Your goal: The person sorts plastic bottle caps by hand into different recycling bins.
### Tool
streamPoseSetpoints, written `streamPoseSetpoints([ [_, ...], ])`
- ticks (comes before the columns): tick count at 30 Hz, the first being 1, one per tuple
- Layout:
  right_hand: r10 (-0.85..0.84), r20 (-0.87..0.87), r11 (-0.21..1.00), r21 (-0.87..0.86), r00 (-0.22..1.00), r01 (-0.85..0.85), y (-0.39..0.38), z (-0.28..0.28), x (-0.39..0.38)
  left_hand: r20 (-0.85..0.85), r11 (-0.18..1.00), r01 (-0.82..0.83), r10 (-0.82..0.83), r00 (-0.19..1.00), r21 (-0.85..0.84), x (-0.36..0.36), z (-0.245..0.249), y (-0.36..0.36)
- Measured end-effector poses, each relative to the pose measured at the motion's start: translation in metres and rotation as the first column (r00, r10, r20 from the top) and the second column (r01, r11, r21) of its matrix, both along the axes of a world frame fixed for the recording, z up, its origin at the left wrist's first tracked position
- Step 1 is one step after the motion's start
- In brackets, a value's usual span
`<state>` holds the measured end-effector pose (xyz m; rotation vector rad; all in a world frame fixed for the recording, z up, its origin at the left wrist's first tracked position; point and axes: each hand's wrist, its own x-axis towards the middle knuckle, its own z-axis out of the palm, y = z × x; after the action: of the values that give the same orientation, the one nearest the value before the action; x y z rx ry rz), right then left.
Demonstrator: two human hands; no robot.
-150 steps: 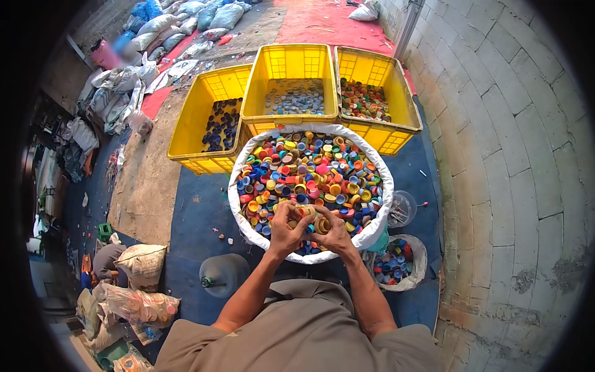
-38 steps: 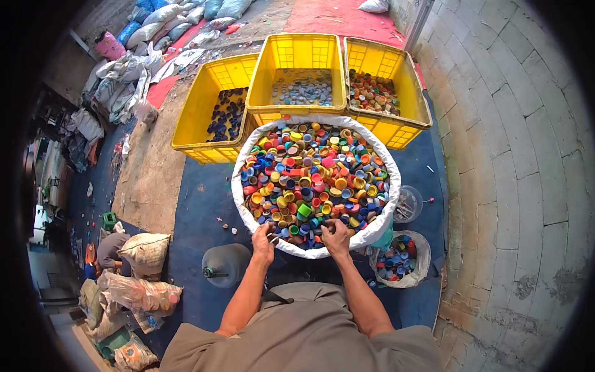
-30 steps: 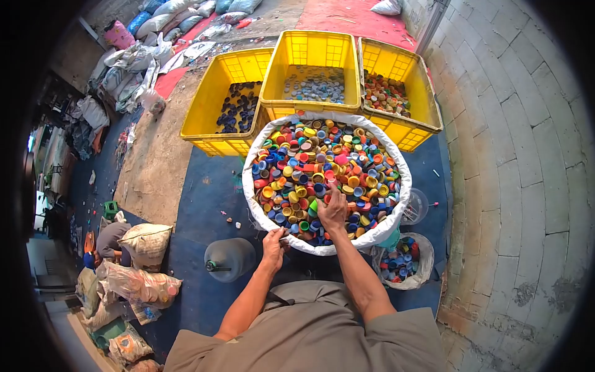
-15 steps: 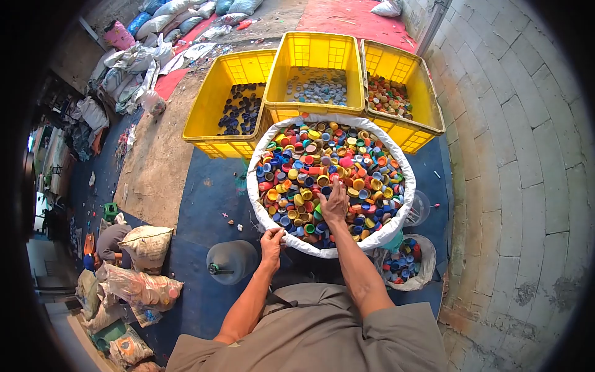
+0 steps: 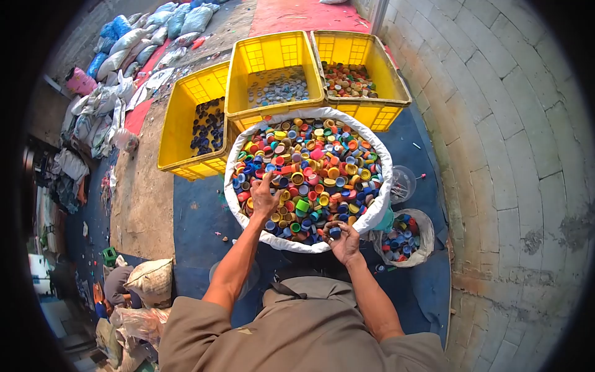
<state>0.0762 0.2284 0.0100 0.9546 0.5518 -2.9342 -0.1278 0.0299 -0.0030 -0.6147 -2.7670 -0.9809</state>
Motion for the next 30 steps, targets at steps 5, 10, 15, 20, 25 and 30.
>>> streamPoseSetpoints([
  [5, -0.070, 0.093, 0.997, 0.033, 0.993, 0.067, 0.004, -0.004, 0.033, -0.011, 0.989, 0.099, -0.101, 0.995, -0.108, -0.016, -0.004, 0.010],
  [10, -0.061, 0.129, 0.993, 0.107, 0.990, 0.048, 0.006, -0.003, 0.040, 0.037, 0.993, 0.089, -0.086, 0.996, -0.081, -0.019, -0.006, 0.017],
  [15, -0.082, 0.218, 0.935, 0.355, 0.973, -0.001, 0.017, -0.005, 0.027, 0.229, 0.923, -0.102, 0.015, 0.973, 0.372, -0.013, -0.008, 0.023],
  [20, -0.116, 0.352, 0.323, 0.898, 0.929, -0.300, 0.040, -0.015, -0.004, 0.655, 0.029, -0.771, -0.548, 0.520, 0.636, 0.022, 0.001, 0.005],
  [25, -0.089, 0.233, -0.201, 0.948, 0.968, -0.247, 0.068, -0.019, -0.040, 0.636, -0.027, -0.873, -0.674, 0.375, 0.487, 0.076, 0.021, -0.009],
  [30, -0.040, 0.321, -0.356, 0.880, 0.946, -0.314, 0.076, -0.025, -0.065, 0.790, 0.137, -0.918, -0.566, 0.236, 0.372, 0.114, 0.015, -0.009],
])
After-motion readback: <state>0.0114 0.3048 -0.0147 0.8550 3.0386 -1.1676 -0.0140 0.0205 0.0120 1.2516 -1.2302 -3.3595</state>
